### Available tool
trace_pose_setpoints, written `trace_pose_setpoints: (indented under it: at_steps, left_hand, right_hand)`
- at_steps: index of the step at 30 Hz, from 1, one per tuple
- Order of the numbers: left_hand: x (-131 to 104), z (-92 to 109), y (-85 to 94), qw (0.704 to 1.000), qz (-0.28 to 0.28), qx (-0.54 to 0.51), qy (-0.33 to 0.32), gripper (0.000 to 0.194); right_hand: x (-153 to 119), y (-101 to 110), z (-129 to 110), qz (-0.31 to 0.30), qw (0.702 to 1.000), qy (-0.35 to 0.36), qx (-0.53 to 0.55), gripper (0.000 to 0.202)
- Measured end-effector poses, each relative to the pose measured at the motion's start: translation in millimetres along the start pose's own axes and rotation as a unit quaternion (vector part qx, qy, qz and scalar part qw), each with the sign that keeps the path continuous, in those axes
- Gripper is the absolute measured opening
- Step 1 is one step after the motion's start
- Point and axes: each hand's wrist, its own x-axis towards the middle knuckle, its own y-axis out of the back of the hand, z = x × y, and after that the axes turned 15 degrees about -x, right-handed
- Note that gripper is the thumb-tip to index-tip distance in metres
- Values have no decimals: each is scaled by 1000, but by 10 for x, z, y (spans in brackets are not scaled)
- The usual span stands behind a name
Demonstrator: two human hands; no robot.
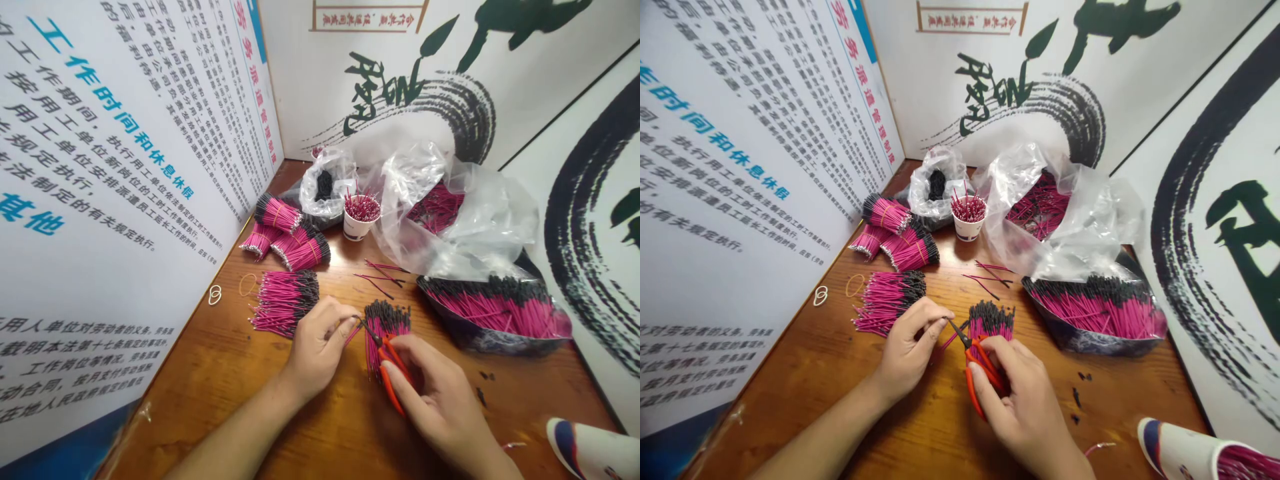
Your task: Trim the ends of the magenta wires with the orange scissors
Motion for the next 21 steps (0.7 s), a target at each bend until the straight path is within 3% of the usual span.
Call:
trace_pose_setpoints:
  at_steps: [13,21]
  left_hand:
    - [-4,-32,16,1000,-11,-3,9,21]
    - [-7,-30,27,1000,-19,-12,9,20]
  right_hand:
    - [33,-4,-33,-8,1000,-9,5,10]
    - [47,41,-32,42,997,41,-54,6]
